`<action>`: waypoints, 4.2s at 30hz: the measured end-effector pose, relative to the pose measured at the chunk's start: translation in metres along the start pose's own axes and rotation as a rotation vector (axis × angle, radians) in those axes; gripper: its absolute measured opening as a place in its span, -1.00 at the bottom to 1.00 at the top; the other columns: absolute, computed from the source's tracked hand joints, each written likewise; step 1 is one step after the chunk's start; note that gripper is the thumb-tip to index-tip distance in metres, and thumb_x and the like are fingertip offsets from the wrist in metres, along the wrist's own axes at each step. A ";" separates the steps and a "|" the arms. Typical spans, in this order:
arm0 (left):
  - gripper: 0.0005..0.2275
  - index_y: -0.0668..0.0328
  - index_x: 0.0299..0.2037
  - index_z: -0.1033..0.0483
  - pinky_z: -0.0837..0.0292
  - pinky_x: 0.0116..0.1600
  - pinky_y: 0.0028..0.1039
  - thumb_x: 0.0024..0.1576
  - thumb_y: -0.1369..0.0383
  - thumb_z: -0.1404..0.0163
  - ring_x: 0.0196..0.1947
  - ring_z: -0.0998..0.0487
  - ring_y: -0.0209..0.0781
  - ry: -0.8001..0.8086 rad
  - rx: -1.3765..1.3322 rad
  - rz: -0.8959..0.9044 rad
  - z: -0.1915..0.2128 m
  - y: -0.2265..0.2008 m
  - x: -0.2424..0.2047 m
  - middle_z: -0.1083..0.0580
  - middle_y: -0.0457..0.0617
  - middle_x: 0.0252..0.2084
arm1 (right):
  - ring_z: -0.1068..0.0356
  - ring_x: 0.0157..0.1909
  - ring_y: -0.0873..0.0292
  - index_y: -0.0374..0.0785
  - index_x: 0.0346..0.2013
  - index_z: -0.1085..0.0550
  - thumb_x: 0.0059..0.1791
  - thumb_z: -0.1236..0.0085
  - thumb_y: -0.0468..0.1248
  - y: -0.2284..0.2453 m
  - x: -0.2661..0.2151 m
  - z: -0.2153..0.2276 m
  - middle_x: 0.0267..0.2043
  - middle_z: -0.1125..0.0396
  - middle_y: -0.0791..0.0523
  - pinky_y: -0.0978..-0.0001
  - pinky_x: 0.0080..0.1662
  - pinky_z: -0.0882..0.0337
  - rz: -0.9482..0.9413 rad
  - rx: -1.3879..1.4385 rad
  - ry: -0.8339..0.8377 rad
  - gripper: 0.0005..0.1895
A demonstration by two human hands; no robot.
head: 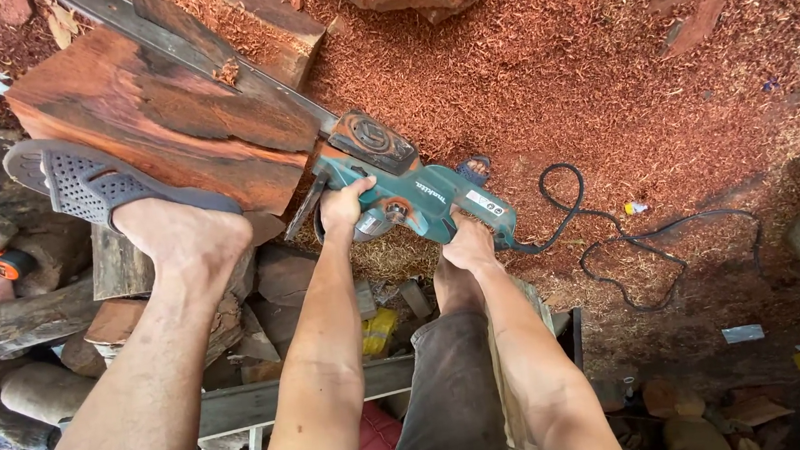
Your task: Using an electric chainsaw to cut pieces of wood on the ground.
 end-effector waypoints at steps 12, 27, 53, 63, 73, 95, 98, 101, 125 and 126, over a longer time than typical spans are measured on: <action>-0.51 0.43 -0.14 -0.59 -0.55 -0.06 -0.42 -0.22 0.22 -0.32 -0.23 -0.68 -0.11 -0.005 -0.014 0.016 0.003 -0.004 -0.006 -0.64 0.11 -0.15 | -0.44 0.15 -0.17 -0.08 0.47 -0.15 -0.27 -0.10 -0.40 0.005 -0.009 0.003 0.05 -0.44 -0.17 0.16 0.26 -0.33 -0.049 -0.026 0.025 -0.03; -0.52 0.38 -0.15 -0.63 -0.46 0.02 -0.41 -0.19 0.16 -0.32 -0.16 -0.63 -0.12 -0.031 0.160 0.019 0.009 -0.010 -0.022 -0.62 0.08 -0.14 | -0.39 0.21 -0.18 -0.05 0.49 -0.13 -0.18 -0.13 -0.30 0.014 -0.029 0.010 0.10 -0.41 -0.18 0.13 0.27 -0.31 -0.094 0.005 0.046 -0.09; -0.28 0.20 -0.04 -0.63 -0.52 0.11 -0.22 -0.35 -0.13 -0.33 -0.03 -0.65 0.10 0.127 0.391 -0.218 0.061 0.019 -0.095 -0.61 0.21 -0.05 | -0.44 0.08 -0.29 -0.24 0.31 -0.28 -0.13 -0.28 -0.05 0.008 -0.125 -0.010 -0.04 -0.44 -0.26 -0.01 0.16 -0.39 0.027 -0.303 -0.208 -0.22; -0.22 0.25 0.05 -0.54 -0.47 0.14 -0.24 -0.26 -0.20 -0.31 0.01 -0.60 0.05 0.176 0.409 -0.311 0.049 0.007 -0.065 -0.56 0.18 0.01 | -0.59 -0.06 -0.19 -0.19 0.27 -0.39 -0.21 -0.29 -0.15 0.023 -0.082 -0.010 -0.11 -0.53 -0.16 0.05 0.02 -0.52 -0.176 -0.218 -0.216 -0.26; -0.36 0.11 -0.11 -0.67 -0.54 0.05 -0.23 -0.16 -0.26 -0.16 -0.07 -0.66 0.01 0.433 0.386 -0.280 0.067 -0.001 -0.037 -0.62 0.11 -0.08 | -0.51 -0.12 0.09 -0.24 0.13 -0.50 -0.28 -0.33 -0.36 -0.081 -0.012 -0.032 -0.16 -0.55 -0.03 0.25 -0.03 -0.47 -0.010 -0.178 -0.324 -0.35; -0.31 0.27 -0.11 -0.66 -0.50 0.13 -0.28 -0.24 -0.21 -0.21 -0.01 -0.64 0.04 0.122 0.594 -0.171 0.039 -0.009 -0.051 -0.61 0.19 -0.07 | -0.49 -0.02 -0.21 -0.19 -0.09 -0.53 -0.20 -0.24 -0.17 0.000 -0.048 -0.035 -0.15 -0.48 -0.18 0.05 0.02 -0.45 0.055 -0.047 -0.266 -0.60; -0.32 0.29 -0.13 -0.67 -0.50 0.13 -0.28 -0.27 -0.18 -0.25 -0.01 -0.64 0.05 0.075 0.573 -0.107 0.036 -0.006 -0.049 -0.61 0.20 -0.07 | -0.46 0.01 -0.25 -0.21 -0.09 -0.52 -0.19 -0.23 -0.18 -0.004 -0.046 -0.036 -0.13 -0.48 -0.20 0.00 0.06 -0.43 0.041 -0.100 -0.240 -0.61; -0.32 0.31 -0.15 -0.67 -0.50 0.12 -0.28 -0.28 -0.17 -0.27 -0.02 -0.64 0.05 0.045 0.565 -0.061 0.036 -0.007 -0.048 -0.61 0.20 -0.07 | -0.46 0.01 -0.25 -0.20 -0.06 -0.50 -0.22 -0.22 -0.21 -0.002 -0.049 -0.035 -0.13 -0.48 -0.20 0.00 0.08 -0.42 0.048 -0.113 -0.218 -0.56; -0.34 0.33 -0.16 -0.65 -0.50 0.11 -0.30 -0.29 -0.13 -0.32 -0.03 -0.64 0.05 -0.038 0.520 -0.035 0.016 -0.005 -0.037 -0.61 0.19 -0.08 | -0.48 0.04 -0.21 -0.18 0.01 -0.53 -0.21 -0.19 -0.28 -0.010 -0.016 -0.029 -0.11 -0.49 -0.18 0.07 0.13 -0.42 0.045 -0.015 -0.158 -0.53; -0.34 0.33 -0.16 -0.64 -0.51 0.10 -0.30 -0.29 -0.13 -0.32 -0.04 -0.64 0.05 -0.048 0.512 -0.039 0.012 -0.004 -0.036 -0.62 0.18 -0.09 | -0.49 0.03 -0.20 -0.18 0.00 -0.53 -0.21 -0.20 -0.27 -0.013 -0.009 -0.030 -0.12 -0.50 -0.17 0.08 0.13 -0.42 0.041 -0.018 -0.140 -0.54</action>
Point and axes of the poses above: each hand's wrist, its own x-axis towards the middle knuckle, its own z-axis out of the back of the hand, y = z × x, the point moved 1 cm from there along x, towards the middle knuckle
